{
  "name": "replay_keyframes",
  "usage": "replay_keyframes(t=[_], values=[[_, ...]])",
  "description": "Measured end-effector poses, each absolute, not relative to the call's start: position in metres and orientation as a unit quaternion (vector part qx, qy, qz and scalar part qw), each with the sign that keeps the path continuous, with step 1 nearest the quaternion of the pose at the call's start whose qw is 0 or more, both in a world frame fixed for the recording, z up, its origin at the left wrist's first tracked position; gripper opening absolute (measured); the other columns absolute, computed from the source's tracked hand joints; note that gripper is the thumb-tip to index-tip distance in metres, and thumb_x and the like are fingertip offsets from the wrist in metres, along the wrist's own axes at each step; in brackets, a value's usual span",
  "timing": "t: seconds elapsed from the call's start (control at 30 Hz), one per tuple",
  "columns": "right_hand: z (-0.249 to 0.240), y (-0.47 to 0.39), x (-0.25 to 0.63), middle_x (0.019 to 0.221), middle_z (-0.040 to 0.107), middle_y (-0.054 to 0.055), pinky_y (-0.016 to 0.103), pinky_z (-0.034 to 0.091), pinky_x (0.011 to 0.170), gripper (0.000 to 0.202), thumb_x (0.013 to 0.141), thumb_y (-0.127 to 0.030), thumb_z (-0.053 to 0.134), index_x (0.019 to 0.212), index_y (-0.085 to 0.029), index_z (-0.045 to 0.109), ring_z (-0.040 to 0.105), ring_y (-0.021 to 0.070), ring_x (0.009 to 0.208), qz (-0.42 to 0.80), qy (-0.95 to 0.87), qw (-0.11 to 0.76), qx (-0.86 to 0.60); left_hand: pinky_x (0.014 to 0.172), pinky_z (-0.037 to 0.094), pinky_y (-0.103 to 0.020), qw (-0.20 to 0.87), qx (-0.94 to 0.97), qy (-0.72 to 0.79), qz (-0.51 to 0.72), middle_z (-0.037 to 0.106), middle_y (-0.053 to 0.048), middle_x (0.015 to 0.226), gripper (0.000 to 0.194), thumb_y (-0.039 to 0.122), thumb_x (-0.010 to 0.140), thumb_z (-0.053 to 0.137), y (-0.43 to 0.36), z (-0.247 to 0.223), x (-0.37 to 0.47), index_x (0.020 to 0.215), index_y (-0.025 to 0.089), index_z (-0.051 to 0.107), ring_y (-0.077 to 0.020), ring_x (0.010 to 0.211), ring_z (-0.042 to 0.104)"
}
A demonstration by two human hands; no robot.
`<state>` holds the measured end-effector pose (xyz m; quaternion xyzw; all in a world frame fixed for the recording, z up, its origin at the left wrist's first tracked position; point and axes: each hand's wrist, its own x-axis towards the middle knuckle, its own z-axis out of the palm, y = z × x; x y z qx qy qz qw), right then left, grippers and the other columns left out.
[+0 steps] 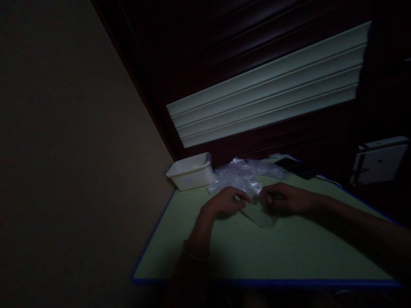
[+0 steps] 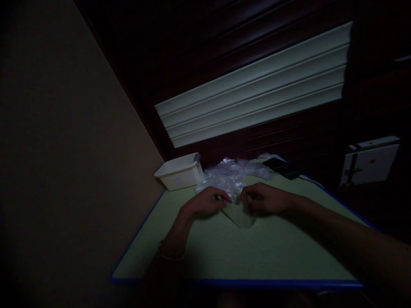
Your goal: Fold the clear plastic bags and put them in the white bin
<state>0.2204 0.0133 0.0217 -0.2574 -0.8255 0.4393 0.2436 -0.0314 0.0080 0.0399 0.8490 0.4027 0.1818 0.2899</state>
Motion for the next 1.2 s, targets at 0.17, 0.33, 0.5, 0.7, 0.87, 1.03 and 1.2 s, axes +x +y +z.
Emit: replay_keyframes(t=[0.17,0.33,0.5,0.7,0.87,1.03,1.2], values=[[0.017,0.016,0.221,0.063,0.059,0.001,0.023,0.036,0.047,0.027,0.083,-0.036,0.054,0.095,-0.013,0.061,0.048,0.0119,0.051,0.434,-0.825,0.235,-0.276,0.062,0.044,-0.025,0.367,0.82,0.424,0.117,0.066,-0.004,0.07,0.03,0.025,0.082,0.046,0.009,0.039,-0.035,0.09,0.014,0.073,-0.0144,0.065,0.06],[0.017,0.019,0.22,0.073,0.064,0.005,0.026,0.042,0.057,0.029,0.086,-0.039,0.054,0.088,-0.012,0.066,0.056,0.0159,0.063,0.314,-0.874,0.244,-0.28,0.06,0.04,-0.024,0.271,0.857,0.425,0.112,0.067,-0.004,0.077,0.038,0.043,0.087,0.049,0.002,0.04,-0.026,0.093,0.012,0.072,-0.0141,0.068,0.057],[0.018,0.018,0.22,0.089,0.069,0.009,0.03,0.047,0.07,0.027,0.085,-0.034,0.056,0.097,-0.014,0.07,0.063,0.0203,0.078,0.236,-0.917,0.214,-0.242,0.077,0.045,-0.026,0.197,0.904,0.367,0.097,0.07,-0.005,0.1,0.033,0.04,0.088,0.052,-0.005,0.038,-0.013,0.104,0.018,0.07,-0.0167,0.086,0.062],[0.015,0.018,0.22,0.102,0.068,0.01,0.034,0.046,0.085,0.029,0.084,-0.03,0.057,0.107,-0.017,0.068,0.063,0.024,0.095,0.171,-0.941,0.198,-0.213,0.095,0.043,-0.035,0.083,0.912,0.392,0.084,0.064,-0.008,0.115,0.046,0.053,0.085,0.055,-0.021,0.033,-0.004,0.116,0.02,0.064,-0.0245,0.108,0.057],[0.017,0.016,0.217,0.102,0.068,0.012,0.034,0.047,0.084,0.03,0.087,-0.033,0.053,0.107,-0.016,0.068,0.063,0.0246,0.095,0.136,-0.941,0.209,-0.228,0.099,0.043,-0.04,0.045,0.894,0.434,0.105,0.06,-0.012,0.121,0.059,0.061,0.088,0.043,-0.047,0.023,0.002,0.127,0.017,0.054,-0.0264,0.113,0.054],[0.025,0.008,0.216,0.11,0.068,0.014,0.035,0.047,0.088,0.034,0.09,-0.032,0.048,0.112,-0.014,0.066,0.064,0.0261,0.1,0.12,-0.941,0.19,-0.253,0.113,0.03,-0.042,0.062,0.885,0.45,0.103,0.041,-0.016,0.147,0.08,0.069,0.087,0.035,-0.071,0.008,0.001,0.143,0.012,0.035,-0.0291,0.136,0.037],[0.026,-0.027,0.219,0.109,0.069,0.015,0.035,0.048,0.087,0.038,0.093,-0.037,0.043,0.115,-0.015,0.065,0.064,0.026,0.098,0.142,-0.938,0.19,-0.251,0.12,0.014,-0.042,0.116,0.878,0.46,0.058,0.018,-0.017,0.158,0.09,0.071,0.088,0.023,-0.085,0.004,-0.004,0.151,0.006,0.017,-0.0292,0.147,0.012]])
